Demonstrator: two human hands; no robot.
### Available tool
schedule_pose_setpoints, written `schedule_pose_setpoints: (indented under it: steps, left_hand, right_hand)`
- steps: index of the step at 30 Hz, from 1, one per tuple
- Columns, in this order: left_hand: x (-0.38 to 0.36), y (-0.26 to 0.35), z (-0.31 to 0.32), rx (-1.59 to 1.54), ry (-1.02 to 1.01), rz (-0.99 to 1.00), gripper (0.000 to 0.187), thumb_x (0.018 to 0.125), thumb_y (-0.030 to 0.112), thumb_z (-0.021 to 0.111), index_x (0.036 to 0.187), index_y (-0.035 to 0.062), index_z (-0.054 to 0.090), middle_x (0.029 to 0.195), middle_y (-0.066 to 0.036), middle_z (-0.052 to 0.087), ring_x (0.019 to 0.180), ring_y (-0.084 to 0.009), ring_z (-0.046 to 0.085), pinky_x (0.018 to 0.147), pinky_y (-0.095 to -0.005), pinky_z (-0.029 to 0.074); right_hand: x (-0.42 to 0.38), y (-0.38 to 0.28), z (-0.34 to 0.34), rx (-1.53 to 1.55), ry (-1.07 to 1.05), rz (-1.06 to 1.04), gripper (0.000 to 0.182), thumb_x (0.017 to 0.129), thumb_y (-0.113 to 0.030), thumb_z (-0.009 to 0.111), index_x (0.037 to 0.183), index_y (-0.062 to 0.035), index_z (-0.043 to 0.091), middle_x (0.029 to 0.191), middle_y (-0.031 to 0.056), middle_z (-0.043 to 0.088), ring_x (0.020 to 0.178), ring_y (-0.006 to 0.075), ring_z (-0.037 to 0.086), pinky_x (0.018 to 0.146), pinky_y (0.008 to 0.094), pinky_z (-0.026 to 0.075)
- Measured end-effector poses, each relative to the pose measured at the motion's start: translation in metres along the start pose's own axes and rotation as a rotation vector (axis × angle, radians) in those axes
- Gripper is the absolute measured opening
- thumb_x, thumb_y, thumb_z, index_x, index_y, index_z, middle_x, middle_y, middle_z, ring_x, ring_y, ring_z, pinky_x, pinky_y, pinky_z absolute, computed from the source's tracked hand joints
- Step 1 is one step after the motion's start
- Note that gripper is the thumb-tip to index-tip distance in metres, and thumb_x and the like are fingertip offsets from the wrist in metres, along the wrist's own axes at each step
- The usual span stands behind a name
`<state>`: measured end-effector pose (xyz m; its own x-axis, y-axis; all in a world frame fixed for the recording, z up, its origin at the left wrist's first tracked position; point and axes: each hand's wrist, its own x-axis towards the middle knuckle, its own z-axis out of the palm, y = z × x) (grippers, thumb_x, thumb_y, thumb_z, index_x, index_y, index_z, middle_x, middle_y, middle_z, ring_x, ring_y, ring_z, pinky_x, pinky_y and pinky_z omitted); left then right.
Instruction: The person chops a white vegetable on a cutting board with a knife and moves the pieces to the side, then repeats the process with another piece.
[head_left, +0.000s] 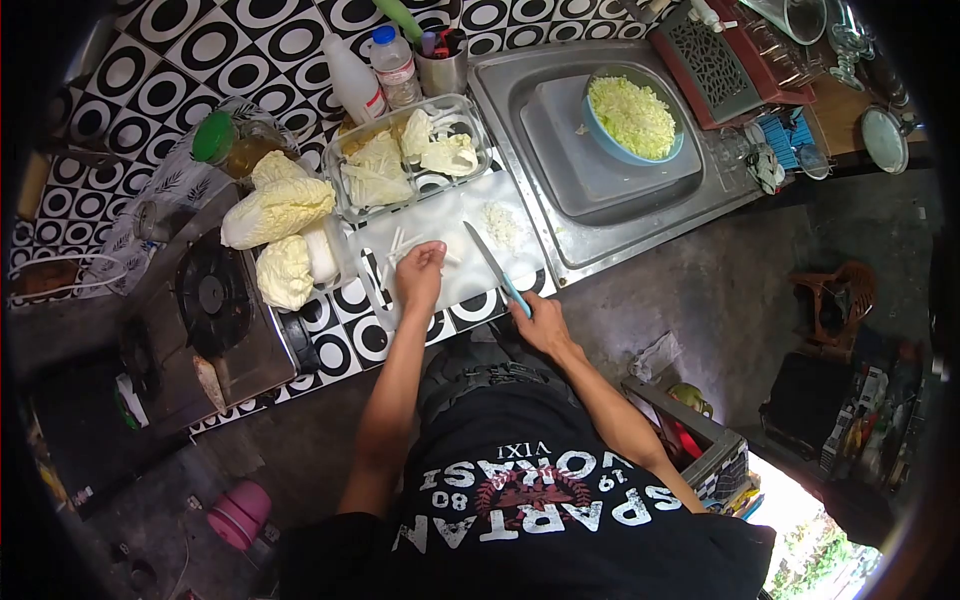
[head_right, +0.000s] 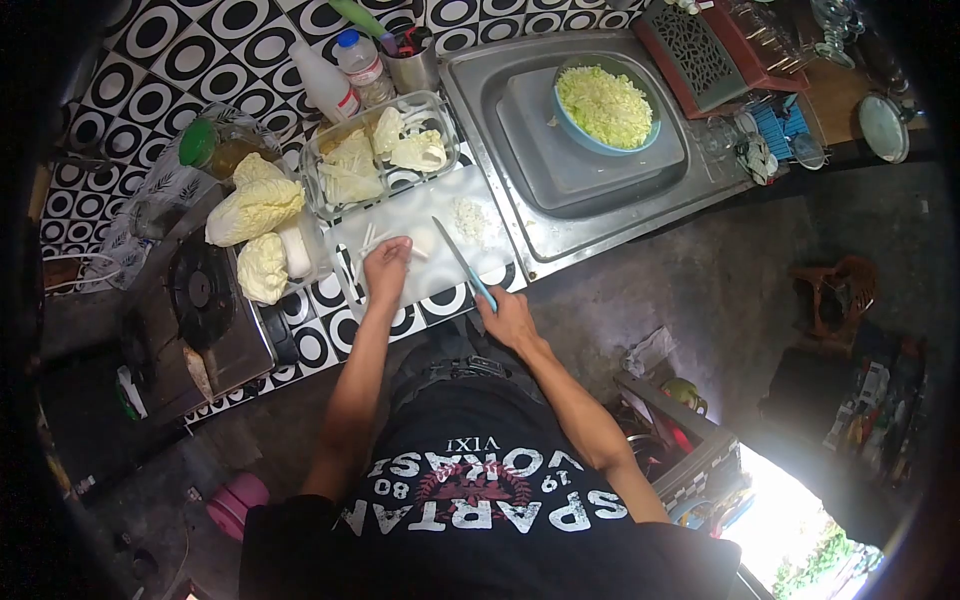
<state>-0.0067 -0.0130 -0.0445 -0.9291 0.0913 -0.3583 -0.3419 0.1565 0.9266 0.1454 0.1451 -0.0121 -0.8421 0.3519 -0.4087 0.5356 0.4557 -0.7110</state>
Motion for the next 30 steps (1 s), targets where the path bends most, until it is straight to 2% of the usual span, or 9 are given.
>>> schedule_pose_setpoints:
  steps: [2, 10, 15, 20, 24, 26, 30]
  left_hand:
    - [-0.004, -0.011, 0.009, -0.047, -0.001, -0.119, 0.02, 0.084, 0.018, 0.068, 0.095, 0.002, 0.065, 0.08, -0.003, 0.064, 0.066, -0.0093, 0.057, 0.057, -0.021, 0.043]
    - [-0.012, -0.015, 0.008, -0.008, 0.027, -0.191, 0.021, 0.081, 0.016, 0.07, 0.095, 0.0008, 0.064, 0.08, -0.005, 0.065, 0.066, -0.0102, 0.058, 0.055, -0.0216, 0.045]
    - [-0.013, -0.02, 0.004, 0.071, 0.038, -0.129, 0.021, 0.079, 0.012, 0.071, 0.094, -0.0007, 0.065, 0.082, -0.006, 0.066, 0.068, -0.0101, 0.06, 0.057, -0.0224, 0.047]
    - [-0.015, -0.025, 0.005, 0.13, 0.052, -0.013, 0.022, 0.077, 0.008, 0.071, 0.096, -0.002, 0.066, 0.084, -0.007, 0.067, 0.072, -0.0113, 0.062, 0.064, -0.0231, 0.05]
    - [-0.018, -0.019, 0.005, 0.209, 0.041, 0.024, 0.023, 0.076, 0.006, 0.069, 0.096, -0.0023, 0.067, 0.084, -0.008, 0.068, 0.073, -0.0119, 0.063, 0.069, -0.0227, 0.05]
    - [-0.018, -0.021, 0.001, 0.219, 0.023, 0.032, 0.023, 0.076, 0.005, 0.069, 0.097, -0.0021, 0.067, 0.084, -0.008, 0.068, 0.073, -0.0115, 0.063, 0.069, -0.0226, 0.05]
    - [-0.015, -0.021, 0.004, 0.17, -0.008, 0.064, 0.022, 0.075, 0.005, 0.069, 0.097, -0.0012, 0.067, 0.084, -0.007, 0.068, 0.071, -0.0105, 0.062, 0.068, -0.0225, 0.049]
  right_hand:
    - [-0.001, 0.001, 0.0, 0.069, 0.017, -0.018, 0.026, 0.087, -0.026, 0.057, 0.091, -0.001, 0.063, 0.067, 0.0243, 0.06, 0.066, 0.0414, 0.06, 0.063, 0.0463, 0.045]
    - [-0.009, -0.003, -0.005, 0.064, -0.038, -0.028, 0.027, 0.088, -0.026, 0.057, 0.086, 0.0003, 0.06, 0.067, 0.0257, 0.059, 0.07, 0.0438, 0.059, 0.066, 0.0488, 0.045]
    - [-0.008, 0.0, 0.001, -0.034, -0.075, -0.096, 0.027, 0.088, -0.025, 0.056, 0.081, 0.001, 0.056, 0.066, 0.0259, 0.058, 0.067, 0.0449, 0.058, 0.064, 0.049, 0.045]
    - [-0.01, 0.002, 0.003, -0.011, 0.01, -0.212, 0.024, 0.088, -0.022, 0.056, 0.083, 0.0011, 0.057, 0.065, 0.0258, 0.058, 0.065, 0.0442, 0.058, 0.061, 0.0498, 0.045]
    - [-0.008, 0.003, 0.004, -0.098, -0.066, -0.138, 0.023, 0.089, -0.021, 0.055, 0.085, 0.001, 0.057, 0.064, 0.0256, 0.058, 0.065, 0.044, 0.059, 0.06, 0.0498, 0.045]
    - [-0.015, -0.004, 0.002, 0.013, 0.019, -0.212, 0.022, 0.088, -0.021, 0.055, 0.086, 0.001, 0.058, 0.063, 0.0256, 0.057, 0.066, 0.0444, 0.058, 0.06, 0.05, 0.046]
    - [-0.011, 0.006, 0.006, -0.05, 0.018, -0.211, 0.023, 0.089, -0.022, 0.055, 0.086, 0.0011, 0.058, 0.064, 0.0255, 0.058, 0.066, 0.0447, 0.058, 0.06, 0.0494, 0.046]
